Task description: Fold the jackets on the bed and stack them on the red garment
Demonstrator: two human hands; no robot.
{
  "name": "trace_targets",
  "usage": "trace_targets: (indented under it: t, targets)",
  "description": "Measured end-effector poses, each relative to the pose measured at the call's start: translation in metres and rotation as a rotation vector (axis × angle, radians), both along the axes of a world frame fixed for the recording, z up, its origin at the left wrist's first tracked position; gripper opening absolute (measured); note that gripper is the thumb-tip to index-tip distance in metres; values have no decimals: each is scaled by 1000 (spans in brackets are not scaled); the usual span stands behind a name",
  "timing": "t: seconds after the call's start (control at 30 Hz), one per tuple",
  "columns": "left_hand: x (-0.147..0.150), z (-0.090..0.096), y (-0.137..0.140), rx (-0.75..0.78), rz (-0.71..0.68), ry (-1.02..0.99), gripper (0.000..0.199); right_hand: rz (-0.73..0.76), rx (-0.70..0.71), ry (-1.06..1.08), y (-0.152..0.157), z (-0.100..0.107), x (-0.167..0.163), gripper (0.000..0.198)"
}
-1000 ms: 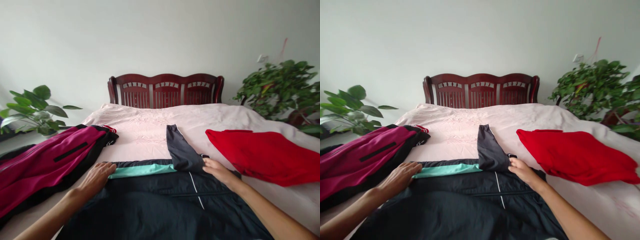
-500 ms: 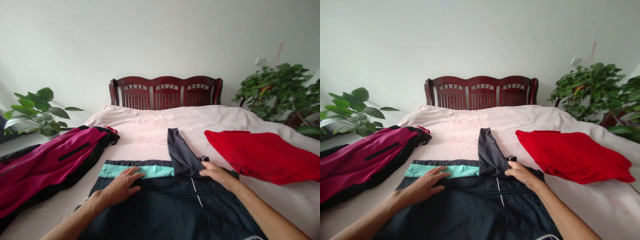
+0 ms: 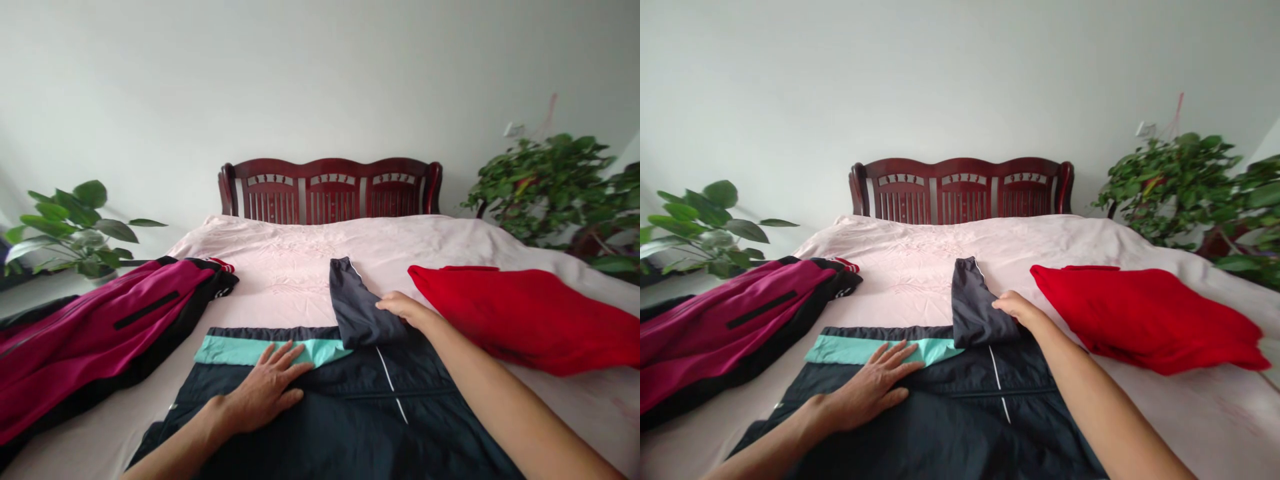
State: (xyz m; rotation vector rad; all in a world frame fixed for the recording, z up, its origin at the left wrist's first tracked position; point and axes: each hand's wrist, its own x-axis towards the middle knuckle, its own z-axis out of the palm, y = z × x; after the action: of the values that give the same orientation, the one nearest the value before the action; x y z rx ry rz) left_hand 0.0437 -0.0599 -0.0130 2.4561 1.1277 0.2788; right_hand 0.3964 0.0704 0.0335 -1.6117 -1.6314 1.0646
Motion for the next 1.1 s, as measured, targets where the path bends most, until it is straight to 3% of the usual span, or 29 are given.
trace_targets:
  t: [0.07, 0.17, 0.23, 0.3, 0.4, 0.5, 0.67, 0.77, 0.83, 0.9, 0.97, 1.03, 1.1]
  targets:
    - [1, 4, 4, -53, 46, -118, 42, 28, -12, 65, 2, 6, -10, 18]
    - [11, 7, 13, -202, 245, -473, 35, 188, -13, 243, -10, 22, -20, 33]
    - [24, 9, 21, -417, 412, -772, 32, 369, -47, 391, -24, 34, -22, 41]
    - [41, 11, 29, -727, 494, -1023, 33, 509, -112, 483, -41, 43, -21, 42]
    - [67, 12, 41, -1183, 432, -1265, 33, 559, -181, 496, -61, 43, -16, 43]
    - [82, 13, 52, -1361, 363, -1391, 43, 539, -205, 503, -74, 33, -5, 45]
    - [88, 21, 54, -1425, 241, -1468, 60, 435, -245, 342, -92, 15, 12, 40]
    - [92, 19, 41, -1479, 382, -1375, 41, 383, -275, 150, -104, 9, 8, 39]
    - [94, 15, 30, -1478, 515, -1315, 25, 439, -263, 85, -110, 6, 2, 42]
    - [91, 13, 20, -1375, 580, -1355, 17, 554, -207, 83, -113, 5, -3, 44]
    - [84, 17, 10, -1169, 551, -1479, 18, 641, -80, 54, -113, 3, -3, 45]
    - [74, 26, -1, -934, 470, -1583, 22, 619, 122, -79, -110, 0, 1, 47]
    - [61, 38, -11, -770, 387, -1616, 26, 489, 324, -268, -105, -7, 9, 47]
